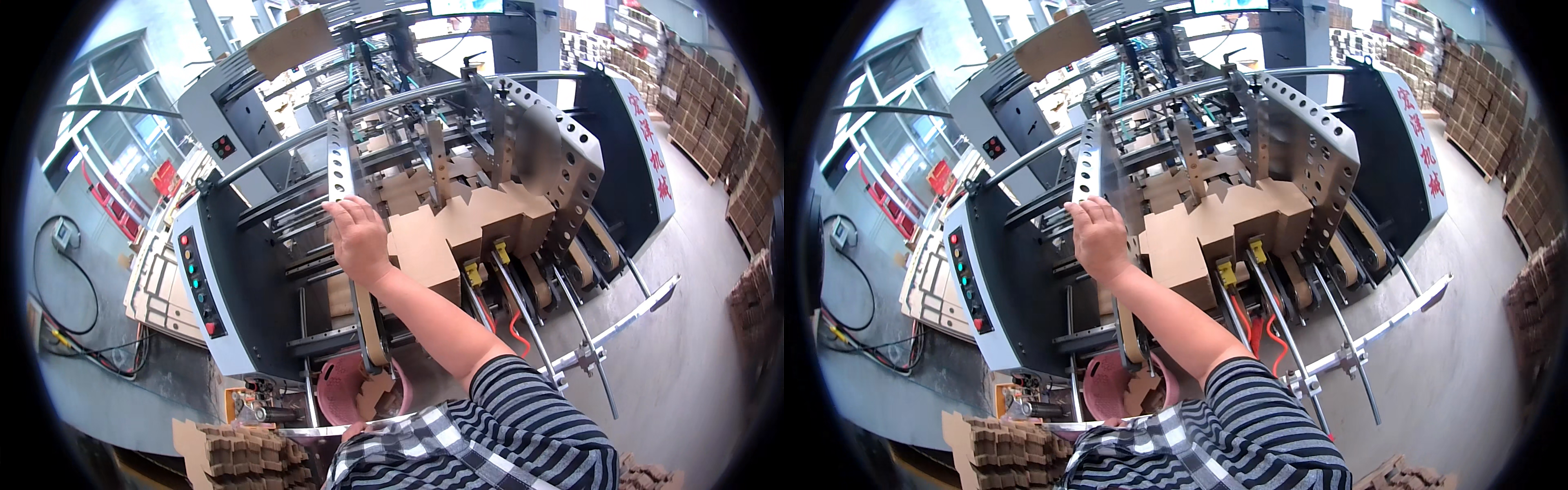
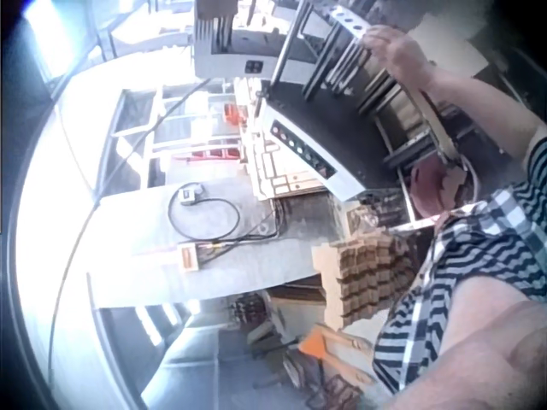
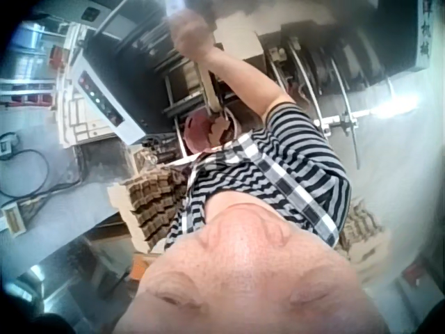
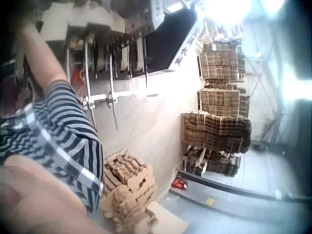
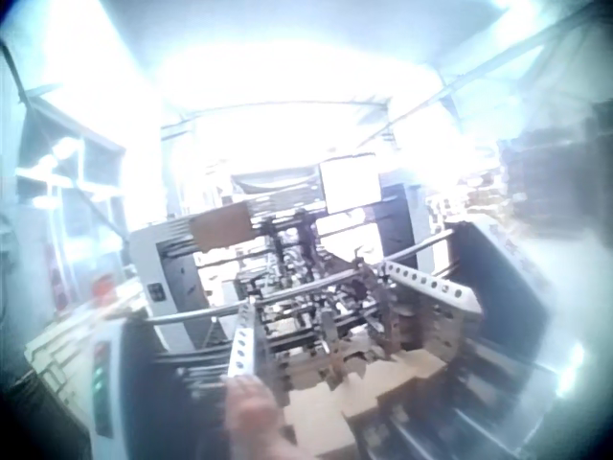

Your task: The person repeatedly picks up stacks of flat cardboard pieces from a pile on the floor and feeds them into a cardboard processing machine. The person handles the cardboard by hand, placing it onto the machine's conveyor or feed area.

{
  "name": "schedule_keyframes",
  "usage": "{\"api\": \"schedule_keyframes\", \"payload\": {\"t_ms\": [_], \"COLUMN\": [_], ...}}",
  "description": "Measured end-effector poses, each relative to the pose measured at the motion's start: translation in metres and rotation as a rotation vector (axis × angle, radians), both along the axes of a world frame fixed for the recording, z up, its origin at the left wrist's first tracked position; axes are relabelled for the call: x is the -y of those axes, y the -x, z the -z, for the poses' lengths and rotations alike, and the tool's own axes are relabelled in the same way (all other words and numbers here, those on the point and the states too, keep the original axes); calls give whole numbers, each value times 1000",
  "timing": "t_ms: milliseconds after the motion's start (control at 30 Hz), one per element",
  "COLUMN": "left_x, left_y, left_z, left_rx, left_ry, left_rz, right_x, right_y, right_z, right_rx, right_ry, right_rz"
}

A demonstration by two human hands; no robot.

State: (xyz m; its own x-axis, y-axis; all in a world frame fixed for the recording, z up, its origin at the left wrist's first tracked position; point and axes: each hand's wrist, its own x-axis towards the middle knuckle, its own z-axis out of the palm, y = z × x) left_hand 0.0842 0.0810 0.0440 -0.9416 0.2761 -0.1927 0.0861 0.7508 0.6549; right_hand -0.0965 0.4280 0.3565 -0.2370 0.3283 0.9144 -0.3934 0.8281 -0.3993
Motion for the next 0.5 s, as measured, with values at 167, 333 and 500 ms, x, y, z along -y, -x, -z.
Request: {"api": "schedule_keyframes", "payload": {"t_ms": [167, 333, 500], "left_x": [-7, -10, -16], "left_y": [-9, -13, -10], "left_z": [-1, -2, -9], "left_rx": [21, 21, 21], "left_ry": [17, 9, -12], "left_rz": [-29, -47, -50], "right_x": [-3, -2, -2], "right_y": [3, 2, 1], "right_z": [3, 3, 2], "right_rx": [22, 42, 31], "right_ry": [-12, -12, -4], "right_rz": [4, -43, -60]}}
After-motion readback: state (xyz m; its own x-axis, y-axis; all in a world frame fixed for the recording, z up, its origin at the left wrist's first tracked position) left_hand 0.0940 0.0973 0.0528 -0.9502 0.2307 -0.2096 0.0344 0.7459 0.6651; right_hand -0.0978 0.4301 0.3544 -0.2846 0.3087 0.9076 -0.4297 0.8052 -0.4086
